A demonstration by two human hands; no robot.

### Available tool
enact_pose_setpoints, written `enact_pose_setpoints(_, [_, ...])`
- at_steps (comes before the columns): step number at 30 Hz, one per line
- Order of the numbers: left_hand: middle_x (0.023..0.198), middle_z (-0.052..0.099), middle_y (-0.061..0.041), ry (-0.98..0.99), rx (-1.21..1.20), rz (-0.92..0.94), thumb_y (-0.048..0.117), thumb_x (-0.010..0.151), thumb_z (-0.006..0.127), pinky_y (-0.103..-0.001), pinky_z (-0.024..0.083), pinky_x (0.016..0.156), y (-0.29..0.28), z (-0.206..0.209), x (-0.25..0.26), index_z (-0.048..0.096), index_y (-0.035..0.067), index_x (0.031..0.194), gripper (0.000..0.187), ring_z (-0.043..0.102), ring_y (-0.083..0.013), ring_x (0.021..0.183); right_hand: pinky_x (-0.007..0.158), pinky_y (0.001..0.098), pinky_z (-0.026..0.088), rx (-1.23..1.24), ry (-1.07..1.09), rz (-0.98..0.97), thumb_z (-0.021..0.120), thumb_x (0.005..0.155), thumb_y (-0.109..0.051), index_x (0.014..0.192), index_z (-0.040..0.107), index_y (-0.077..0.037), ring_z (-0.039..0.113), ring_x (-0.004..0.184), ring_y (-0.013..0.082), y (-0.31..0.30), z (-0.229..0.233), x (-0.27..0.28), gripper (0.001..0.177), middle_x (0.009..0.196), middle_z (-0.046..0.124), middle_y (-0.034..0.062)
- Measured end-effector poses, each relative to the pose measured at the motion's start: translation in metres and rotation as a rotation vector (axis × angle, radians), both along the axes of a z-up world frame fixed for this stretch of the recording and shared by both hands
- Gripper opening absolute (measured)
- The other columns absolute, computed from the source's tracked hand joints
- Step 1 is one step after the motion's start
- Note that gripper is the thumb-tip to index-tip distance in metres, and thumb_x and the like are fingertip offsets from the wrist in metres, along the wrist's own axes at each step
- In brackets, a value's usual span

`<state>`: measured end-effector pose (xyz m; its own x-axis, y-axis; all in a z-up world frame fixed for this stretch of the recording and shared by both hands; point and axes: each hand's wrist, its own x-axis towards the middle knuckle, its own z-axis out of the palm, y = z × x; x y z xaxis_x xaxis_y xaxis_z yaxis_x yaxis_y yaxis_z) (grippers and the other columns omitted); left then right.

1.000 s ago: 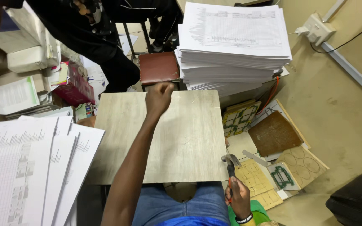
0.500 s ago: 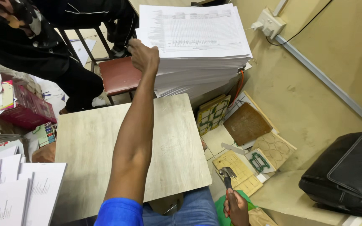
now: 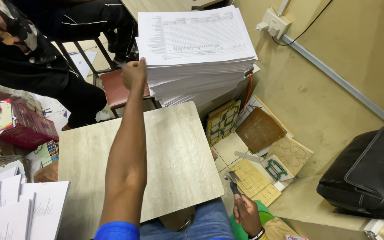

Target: The person repeatedly picks up sheets of paper from a stack, places them on a wooden board on their lap, and strikes them with a hammer. They then move the struck papers to a separate pile and repeat the process.

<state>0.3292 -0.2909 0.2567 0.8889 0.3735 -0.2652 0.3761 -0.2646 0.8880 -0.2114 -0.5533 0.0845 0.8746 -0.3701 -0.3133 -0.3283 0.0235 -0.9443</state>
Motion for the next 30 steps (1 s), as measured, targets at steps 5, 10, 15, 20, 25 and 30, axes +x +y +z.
enact_pose_setpoints(5, [0.053,0.053,0.012,-0.357,0.377,0.181,0.007,0.077,0.067,-0.033,0.041,0.050,-0.019,-0.017,0.005,0.045,0.025,0.052,0.038,0.048,-0.0069,0.048,0.045,0.0410,0.044,0.027,0.012,-0.002,0.058,0.108,-0.037,0.068,0.054,-0.004,0.044,0.039,0.0221,0.003,-0.010,-0.008,0.053,0.049,0.050,0.0121])
enact_pose_setpoints(10, [0.065,0.071,0.006,-0.475,0.203,0.146,0.021,0.087,0.069,-0.032,0.052,0.065,-0.020,-0.010,-0.104,0.064,0.021,0.064,0.024,0.063,-0.0085,0.064,0.039,0.0398,0.040,0.099,0.035,-0.063,0.060,0.109,-0.033,0.073,0.056,-0.001,0.044,0.036,0.0228,-0.004,-0.039,-0.013,0.048,0.047,0.048,0.0129])
enact_pose_setpoints(15, [0.135,0.073,-0.012,-0.796,-0.018,-0.178,0.000,0.093,0.054,-0.042,0.060,0.107,-0.007,-0.051,-0.181,0.075,0.008,0.134,0.047,0.069,-0.0272,0.125,0.038,0.0378,0.038,0.083,-0.014,-0.060,0.060,0.109,-0.031,0.070,0.050,-0.003,0.043,0.035,0.0217,-0.012,-0.024,-0.015,0.049,0.046,0.046,0.0119])
enact_pose_setpoints(20, [0.167,0.033,-0.016,-0.738,0.807,-0.068,0.041,0.077,0.107,-0.063,0.024,0.129,0.041,-0.079,-0.073,0.040,0.020,0.156,0.106,0.028,-0.0408,0.158,0.043,0.0414,0.045,-0.012,0.019,-0.009,0.058,0.108,-0.037,0.068,0.054,-0.005,0.045,0.038,0.0234,-0.020,-0.001,-0.015,0.052,0.047,0.049,0.0118])
enact_pose_setpoints(25, [0.146,0.070,-0.009,-1.021,1.223,-0.615,0.010,0.105,0.065,-0.053,0.030,0.126,0.048,-0.017,-0.024,0.078,0.021,0.125,0.026,0.053,-0.0375,0.147,0.041,0.0407,0.040,0.078,-0.007,-0.085,0.058,0.110,-0.034,0.075,0.058,-0.001,0.042,0.038,0.0230,-0.023,-0.016,-0.022,0.048,0.049,0.047,0.0125])
enact_pose_setpoints(30, [0.186,0.005,-0.008,-0.779,1.778,-0.620,0.020,0.075,0.081,-0.055,0.009,0.134,0.050,-0.053,0.001,0.019,0.039,0.176,0.119,0.008,-0.0346,0.169,0.039,0.0381,0.033,0.113,0.015,-0.187,0.059,0.110,-0.034,0.076,0.054,0.001,0.041,0.037,0.0233,-0.018,-0.021,-0.035,0.049,0.048,0.042,0.0132])
